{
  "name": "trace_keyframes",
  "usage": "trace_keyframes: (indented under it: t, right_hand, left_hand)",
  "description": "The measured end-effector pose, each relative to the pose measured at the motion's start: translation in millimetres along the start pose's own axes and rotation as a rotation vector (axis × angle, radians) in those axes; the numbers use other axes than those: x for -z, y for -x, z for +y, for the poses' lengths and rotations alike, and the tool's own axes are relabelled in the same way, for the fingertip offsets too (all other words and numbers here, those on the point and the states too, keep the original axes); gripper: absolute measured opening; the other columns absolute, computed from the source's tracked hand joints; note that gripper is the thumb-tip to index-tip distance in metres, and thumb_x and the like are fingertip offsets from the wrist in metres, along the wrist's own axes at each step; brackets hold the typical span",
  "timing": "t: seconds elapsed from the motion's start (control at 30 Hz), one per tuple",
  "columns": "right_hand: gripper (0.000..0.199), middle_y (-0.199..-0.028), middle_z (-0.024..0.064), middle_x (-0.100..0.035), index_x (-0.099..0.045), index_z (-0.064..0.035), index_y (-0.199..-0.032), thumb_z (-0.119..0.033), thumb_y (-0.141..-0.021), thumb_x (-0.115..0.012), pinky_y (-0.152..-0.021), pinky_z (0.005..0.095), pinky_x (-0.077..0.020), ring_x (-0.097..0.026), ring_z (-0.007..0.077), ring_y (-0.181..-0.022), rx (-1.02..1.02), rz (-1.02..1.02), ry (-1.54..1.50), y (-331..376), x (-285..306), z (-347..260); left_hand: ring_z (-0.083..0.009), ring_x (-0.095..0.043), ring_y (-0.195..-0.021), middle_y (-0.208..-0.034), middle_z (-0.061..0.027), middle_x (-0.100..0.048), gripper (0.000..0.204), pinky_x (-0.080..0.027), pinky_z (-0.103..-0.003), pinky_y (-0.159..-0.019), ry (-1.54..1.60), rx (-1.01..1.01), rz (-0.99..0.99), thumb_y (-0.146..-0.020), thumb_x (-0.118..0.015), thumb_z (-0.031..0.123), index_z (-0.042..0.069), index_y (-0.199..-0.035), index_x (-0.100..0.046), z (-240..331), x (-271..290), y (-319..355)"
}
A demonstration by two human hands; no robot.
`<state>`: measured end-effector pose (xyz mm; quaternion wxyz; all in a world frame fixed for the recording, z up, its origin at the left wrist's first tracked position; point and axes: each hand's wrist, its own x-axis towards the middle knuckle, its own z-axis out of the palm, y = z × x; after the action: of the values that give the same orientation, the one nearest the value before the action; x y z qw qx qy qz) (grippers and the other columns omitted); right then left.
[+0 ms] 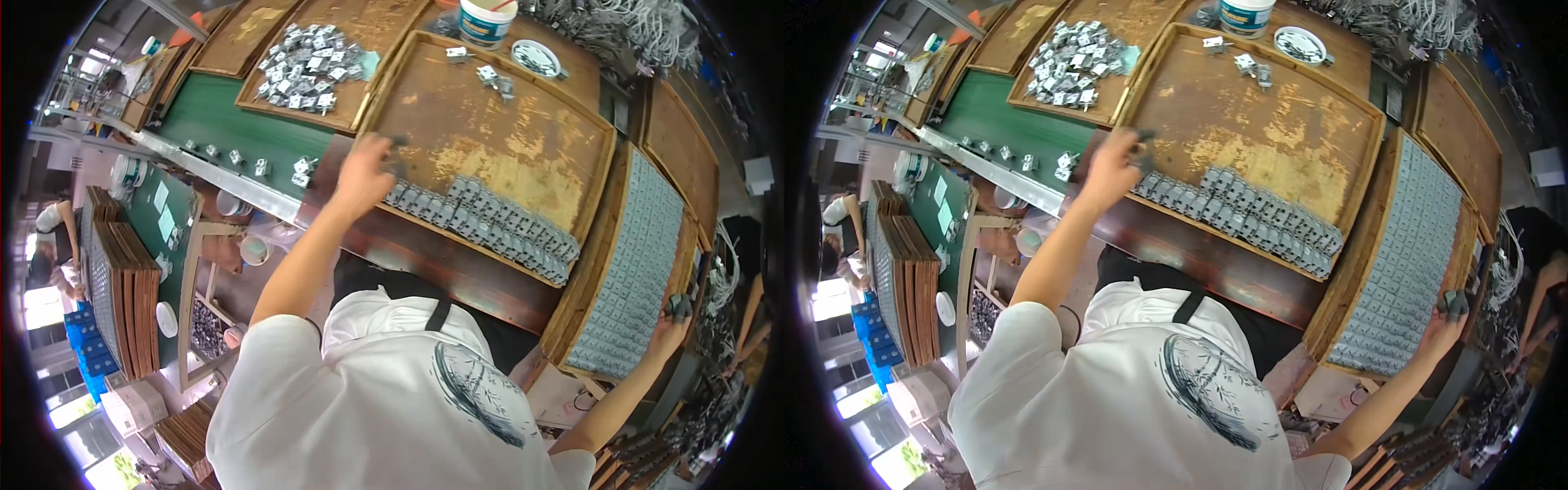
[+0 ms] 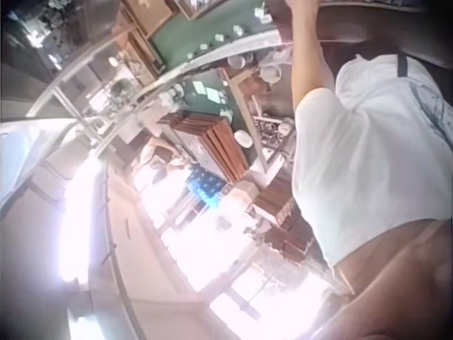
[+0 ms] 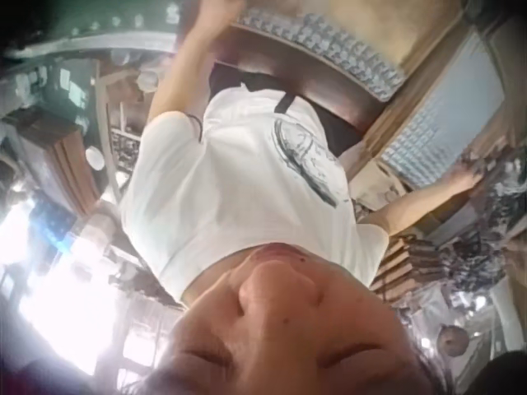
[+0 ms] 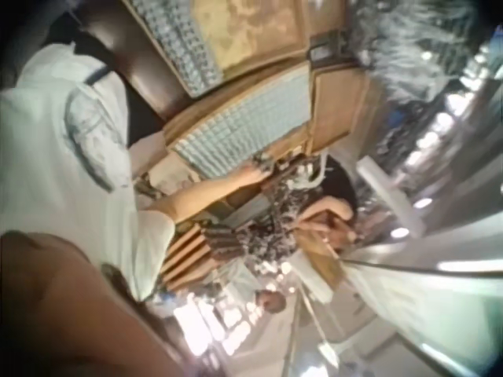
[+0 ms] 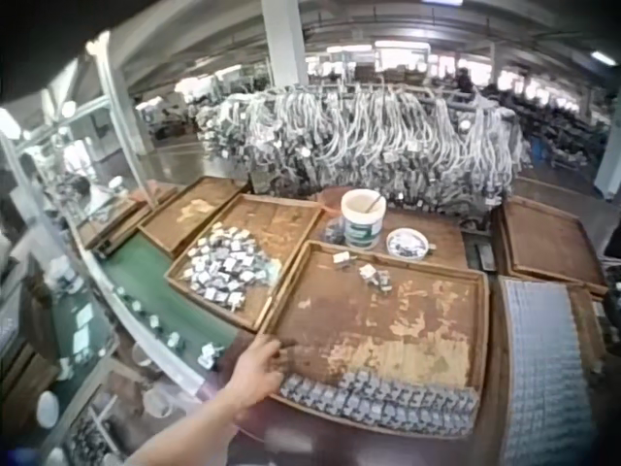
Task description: Sorting small electronic components and placing them into a grid-style plastic tray.
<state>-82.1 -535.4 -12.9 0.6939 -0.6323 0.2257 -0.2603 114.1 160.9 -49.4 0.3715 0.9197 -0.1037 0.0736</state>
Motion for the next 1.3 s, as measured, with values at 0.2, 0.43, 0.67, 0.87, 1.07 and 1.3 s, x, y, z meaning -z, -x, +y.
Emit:
trace_keyframes:
  t: [0.2, 0.43, 0.67, 0.87, 1.07, 1.3]
  right_hand:
    - [0.038, -0.116, 0.0091, -0.061, -0.054, 0.0014, -0.132, -0.011, -0.096, -0.061, -0.071, 0.0308, -0.0506, -0.060, 0.0161, -0.091, 0.003, -0.096, 0.012, 72.5, -134.8, -14.1]
    - [0.032, -0.113, 0.0082, -0.063, -0.058, 0.0010, -0.126, -0.006, -0.095, -0.061, -0.070, 0.0269, -0.0536, -0.062, 0.0131, -0.088, 0.006, -0.122, 0.047, 111.3, -249.1, 3.0]
    - [0.026, -0.094, 0.0062, -0.066, -0.061, 0.0012, -0.118, -0.005, -0.094, -0.063, -0.063, 0.0263, -0.0502, -0.063, 0.0132, -0.076, 0.014, -0.371, 0.119, 137.7, -294.5, -5.0]
    - [0.026, -0.092, 0.0063, -0.066, -0.061, 0.0015, -0.119, -0.006, -0.094, -0.062, -0.063, 0.0271, -0.0506, -0.063, 0.0141, -0.076, -0.011, -0.293, 0.080, 147.2, -277.3, 1.6]
    - [0.025, -0.094, 0.0071, -0.067, -0.062, 0.0009, -0.118, -0.006, -0.094, -0.063, -0.064, 0.0274, -0.0525, -0.064, 0.0150, -0.077, -0.123, -0.191, 0.009, 165.7, -302.0, -0.6]
    - [0.031, -0.099, 0.0069, -0.066, -0.060, 0.0003, -0.120, -0.002, -0.090, -0.066, -0.068, 0.0282, -0.0549, -0.065, 0.0154, -0.084, -0.127, -0.402, -0.030, 181.6, -323.2, -4.5]
  left_hand:
    - [-0.0359, -0.057, -0.106, -0.111, -0.0126, -0.063, 0.034, -0.046, -0.049, -0.090, -0.773, 0.487, 0.178, -0.078, -0.064, 0.027, 0.007, -0.106, -0.064, -84.7, 78.1, 18.5]
    - [-0.0379, -0.054, -0.121, -0.123, -0.0171, -0.063, 0.043, -0.044, -0.052, -0.098, -0.654, 0.802, -0.140, -0.080, -0.062, 0.031, 0.007, -0.116, -0.062, -126.0, 72.1, 1.1]
    - [-0.0466, -0.060, -0.105, -0.108, -0.0278, -0.064, 0.053, -0.047, -0.044, -0.089, -0.080, 0.511, -0.087, -0.069, -0.068, 0.011, -0.002, -0.118, -0.051, -151.6, 64.4, -18.0]
    - [-0.0082, -0.055, -0.078, -0.090, -0.0023, -0.060, 0.024, -0.044, -0.023, -0.067, 0.937, 0.540, 0.075, -0.081, -0.061, 0.003, 0.008, -0.104, -0.058, -80.2, 72.6, -11.0]
    - [-0.0061, -0.054, -0.067, -0.090, -0.0016, -0.065, 0.025, -0.041, -0.020, -0.054, 1.395, 0.459, -0.079, -0.081, -0.061, 0.002, 0.010, -0.105, -0.060, 23.2, 33.0, 14.3]
    - [-0.0158, -0.064, -0.093, -0.113, -0.0082, -0.066, 0.038, -0.052, -0.026, -0.073, 1.557, 0.508, -0.335, -0.085, -0.062, -0.003, 0.007, -0.121, -0.056, 100.6, -1.5, 25.4]
